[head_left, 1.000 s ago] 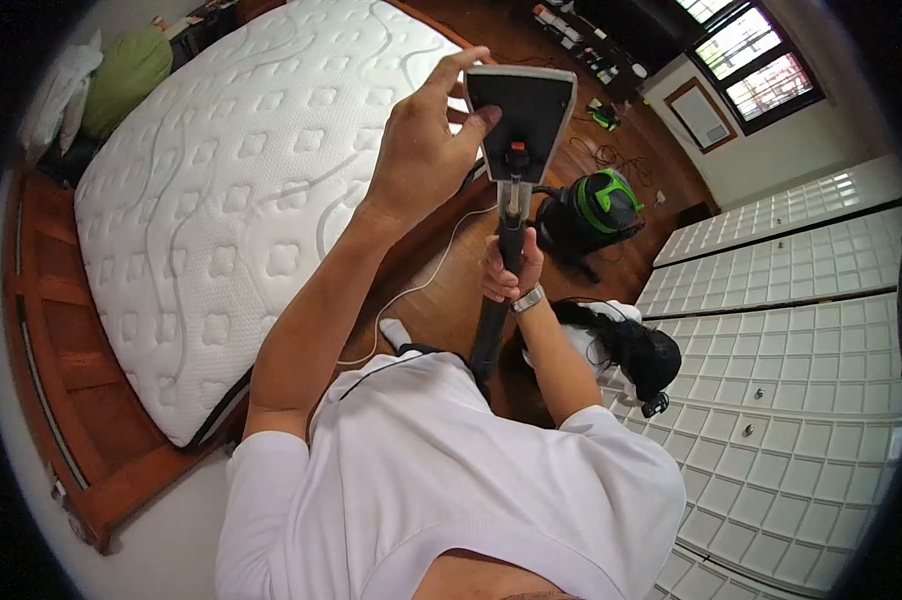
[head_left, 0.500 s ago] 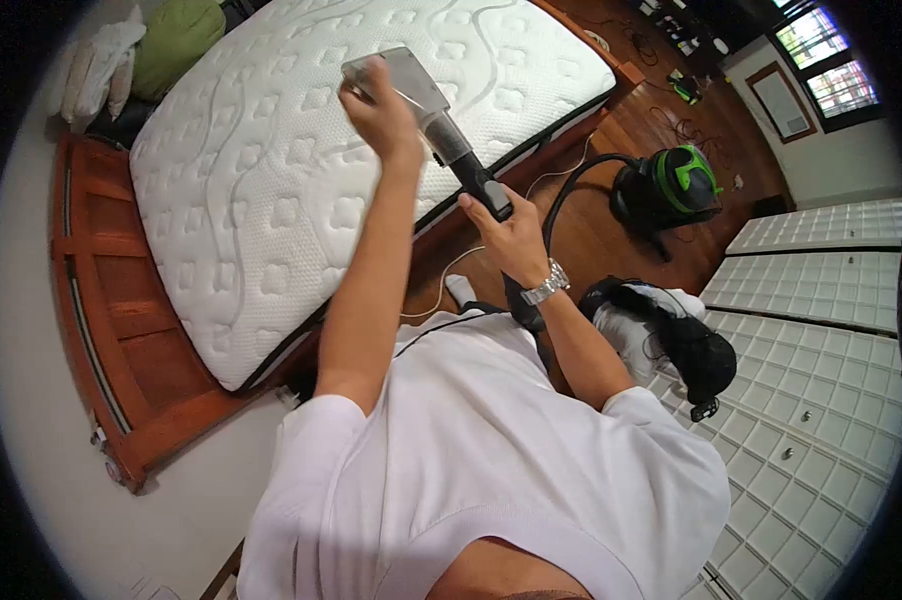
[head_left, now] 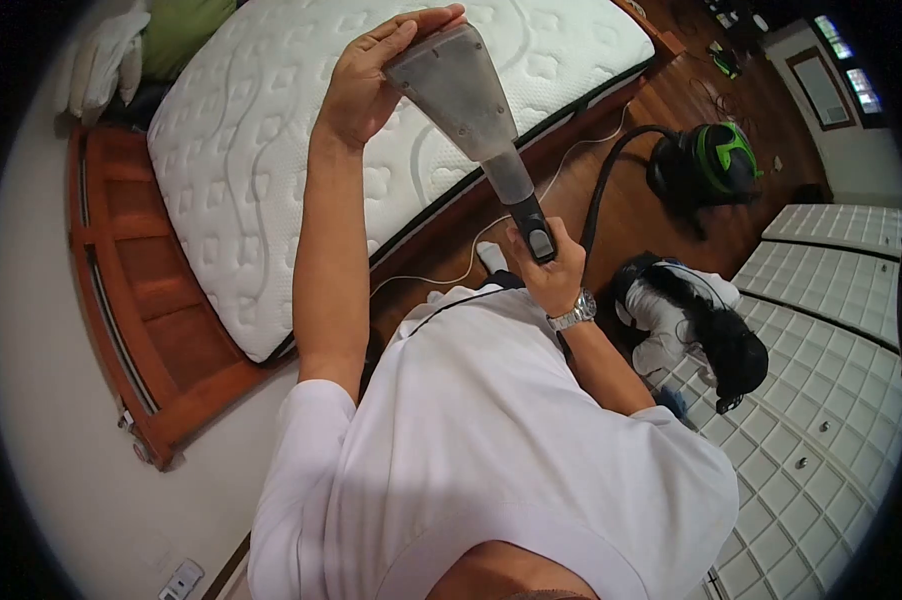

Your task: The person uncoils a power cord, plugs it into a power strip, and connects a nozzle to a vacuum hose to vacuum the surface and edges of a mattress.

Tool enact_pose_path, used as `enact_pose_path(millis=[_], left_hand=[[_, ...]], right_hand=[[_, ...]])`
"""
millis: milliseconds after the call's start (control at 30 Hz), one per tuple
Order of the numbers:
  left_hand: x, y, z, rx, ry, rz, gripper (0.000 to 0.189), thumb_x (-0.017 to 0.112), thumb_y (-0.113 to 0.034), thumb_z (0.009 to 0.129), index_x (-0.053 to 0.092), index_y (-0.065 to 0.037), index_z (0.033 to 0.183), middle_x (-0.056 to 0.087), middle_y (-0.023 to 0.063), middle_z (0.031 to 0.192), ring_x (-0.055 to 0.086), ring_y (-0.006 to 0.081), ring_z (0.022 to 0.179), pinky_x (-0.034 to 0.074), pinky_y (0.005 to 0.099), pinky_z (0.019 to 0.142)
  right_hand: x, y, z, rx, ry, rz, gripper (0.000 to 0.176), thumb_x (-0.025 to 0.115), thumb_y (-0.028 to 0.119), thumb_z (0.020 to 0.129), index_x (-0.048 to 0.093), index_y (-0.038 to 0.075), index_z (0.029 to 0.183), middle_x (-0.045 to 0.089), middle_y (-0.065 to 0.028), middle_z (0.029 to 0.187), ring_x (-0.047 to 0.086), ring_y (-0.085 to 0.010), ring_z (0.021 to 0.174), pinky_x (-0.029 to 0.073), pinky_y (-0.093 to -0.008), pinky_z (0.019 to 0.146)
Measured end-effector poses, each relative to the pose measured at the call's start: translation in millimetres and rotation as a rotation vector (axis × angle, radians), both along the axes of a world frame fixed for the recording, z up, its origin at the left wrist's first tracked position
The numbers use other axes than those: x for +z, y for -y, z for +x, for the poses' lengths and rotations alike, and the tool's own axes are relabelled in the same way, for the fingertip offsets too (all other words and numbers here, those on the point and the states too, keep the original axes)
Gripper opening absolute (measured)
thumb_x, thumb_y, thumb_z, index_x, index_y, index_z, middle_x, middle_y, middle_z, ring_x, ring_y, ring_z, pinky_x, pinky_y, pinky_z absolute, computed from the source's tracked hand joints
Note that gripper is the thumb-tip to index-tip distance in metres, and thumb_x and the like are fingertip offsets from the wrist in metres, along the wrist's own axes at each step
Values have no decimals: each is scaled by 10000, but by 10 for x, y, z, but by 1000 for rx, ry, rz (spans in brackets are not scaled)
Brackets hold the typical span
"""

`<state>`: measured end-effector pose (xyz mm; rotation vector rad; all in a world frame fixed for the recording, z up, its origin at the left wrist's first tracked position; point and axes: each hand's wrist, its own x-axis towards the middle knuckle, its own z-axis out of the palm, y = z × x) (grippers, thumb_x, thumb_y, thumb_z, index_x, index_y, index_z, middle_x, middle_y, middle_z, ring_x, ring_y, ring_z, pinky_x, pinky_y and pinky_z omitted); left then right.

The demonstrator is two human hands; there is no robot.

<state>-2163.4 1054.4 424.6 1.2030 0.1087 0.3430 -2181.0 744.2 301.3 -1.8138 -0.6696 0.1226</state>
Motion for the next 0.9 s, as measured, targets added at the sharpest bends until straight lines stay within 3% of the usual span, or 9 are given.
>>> enact_pose_path(millis=[133, 200, 233, 267, 367, 600, 667, 733, 900], left_hand=[[90, 53, 13, -1, 33, 77, 515, 474, -355, 1092, 552, 54, 1396, 650, 149, 1352, 649, 261, 1194, 474, 403, 1097], [-79, -88, 136, 20, 91, -388, 618, 447, -435, 1091, 460, 45, 1480, 661, 122, 1275, 653, 226, 1111, 484, 402, 1072], [53, 115, 56, -374, 40, -654, 601, 475, -445, 1085, 429, 21, 1463, 671, 99, 1081, 666, 190, 889, 578, 369, 854], [200, 329, 26, -449, -53, -442, 435, 452, -345, 1086, 650, 26, 1194, 717, 146, 1118, 688, 266, 1053, 495, 393, 1062], [-138, 216, 155, -685, 328, -585, 419, 368, -341, 1103, 640, -29, 1039, 647, 89, 936, 647, 232, 900, 499, 426, 1043], [-609, -32, -131, -476, 231, -598, 457, 353, -326, 1117, 580, -56, 825, 552, 90, 792, 596, 235, 829, 454, 470, 1088], [-498, 127, -231, 254, 54, -458, 538, 335, -355, 1117, 617, -33, 790, 587, 116, 834, 619, 287, 928, 452, 476, 1092], [-789, -17, -281, -99, 363, -520, 619, 319, -378, 1099, 658, -17, 728, 600, 145, 815, 616, 320, 939, 481, 475, 1057], [-902, -372, -388, -94, 439, -461, 619, 311, -306, 1074, 570, -34, 582, 555, 127, 684, 583, 279, 787, 559, 454, 915]], right_hand=[[-28, 84, -59, -43, 19, 8, 283, 847, 214, 852, 636, 30, 901, 645, -127, 672, 625, -209, 545, 500, -337, 539], [-40, 97, -90, -35, -10, 14, 274, 847, 200, 849, 639, 30, 904, 654, -132, 679, 640, -215, 551, 508, -339, 544], [-42, 81, -91, 38, -32, -3, 273, 844, 204, 851, 640, 31, 907, 656, -137, 682, 647, -227, 554, 505, -342, 540], [-45, 56, -61, 108, -48, -19, 272, 842, 208, 853, 642, 32, 909, 657, -143, 684, 653, -239, 557, 502, -345, 535], [-74, 32, 21, 207, 3, 35, 274, 837, 214, 858, 636, 37, 912, 651, -149, 683, 633, -268, 546, 492, -341, 532], [-76, 146, 47, 351, -273, -43, 276, 815, 249, 885, 656, 29, 935, 629, -127, 656, 591, -180, 542, 459, -331, 531], [-93, 150, 110, 387, -312, -67, 282, 803, 267, 900, 661, 27, 943, 623, -93, 649, 571, -152, 538, 447, -320, 524], [-93, 130, 186, 432, -354, -92, 290, 791, 284, 914, 666, 24, 952, 617, -58, 642, 551, -125, 533, 435, -309, 518], [122, 3, 335, 566, -749, -111, 334, 777, 346, 935, 661, 34, 959, 558, 41, 610, 521, -75, 512, 417, -242, 480]])
